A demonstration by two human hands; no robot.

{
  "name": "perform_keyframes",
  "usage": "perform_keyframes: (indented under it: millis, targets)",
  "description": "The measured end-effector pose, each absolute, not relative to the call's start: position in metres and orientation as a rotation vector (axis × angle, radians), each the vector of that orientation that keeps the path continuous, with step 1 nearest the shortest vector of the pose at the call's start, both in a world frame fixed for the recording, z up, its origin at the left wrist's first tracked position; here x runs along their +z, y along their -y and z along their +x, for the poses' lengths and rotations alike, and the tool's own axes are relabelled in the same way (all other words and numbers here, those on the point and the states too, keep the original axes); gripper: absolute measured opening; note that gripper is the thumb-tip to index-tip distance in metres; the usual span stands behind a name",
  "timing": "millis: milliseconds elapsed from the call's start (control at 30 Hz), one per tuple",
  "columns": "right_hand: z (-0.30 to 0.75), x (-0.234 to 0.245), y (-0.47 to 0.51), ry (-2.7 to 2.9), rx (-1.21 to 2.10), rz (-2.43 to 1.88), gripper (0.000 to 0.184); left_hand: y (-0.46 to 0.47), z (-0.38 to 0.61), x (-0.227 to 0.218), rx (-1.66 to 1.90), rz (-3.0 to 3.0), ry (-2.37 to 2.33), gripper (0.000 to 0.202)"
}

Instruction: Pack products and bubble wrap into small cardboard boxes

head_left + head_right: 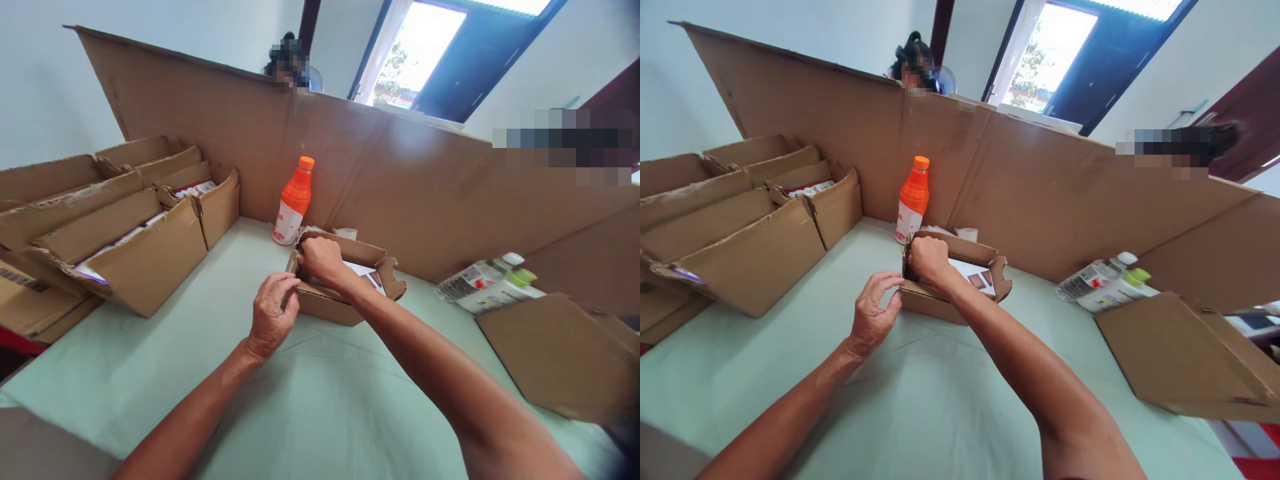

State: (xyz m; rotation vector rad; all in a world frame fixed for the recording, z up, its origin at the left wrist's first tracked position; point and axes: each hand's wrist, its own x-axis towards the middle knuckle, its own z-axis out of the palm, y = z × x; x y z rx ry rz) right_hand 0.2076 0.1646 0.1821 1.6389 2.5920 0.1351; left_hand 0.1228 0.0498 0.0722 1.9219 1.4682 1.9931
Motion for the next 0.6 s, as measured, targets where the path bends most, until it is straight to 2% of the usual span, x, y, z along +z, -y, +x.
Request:
perform_keyframes:
  millis: [200, 300, 367, 433, 500, 600]
  targets:
    - [0.278, 0.206, -0.125, -2.947, -0.029, 1.878, 0.024, -0.055, 0.120, 0.064, 1.875, 1.680, -1.487, 0.042]
    - [0.347, 0.186, -0.082, -3.170, -0.084, 2.303, 0.024, -0.060, 0.115, 0.056, 1.746, 1.562, -1.436, 0.052]
    - [0.385, 0.156, -0.061, -3.052, -0.113, 2.677, 0.029, -0.062, 0.111, 0.049, 1.660, 1.504, -1.403, 0.057]
    - [0.405, 0.122, -0.055, -2.908, -0.404, 2.807, 0.044, -0.066, 0.109, 0.042, 1.599, 1.453, -1.380, 0.062]
    - [0.403, 0.094, -0.064, -2.826, -0.752, 2.709, 0.058, -0.073, 0.108, 0.039, 1.564, 1.405, -1.342, 0.065]
    - [0.383, 0.078, -0.087, -2.746, -1.028, 2.563, 0.059, -0.083, 0.114, 0.044, 1.533, 1.360, -1.290, 0.064]
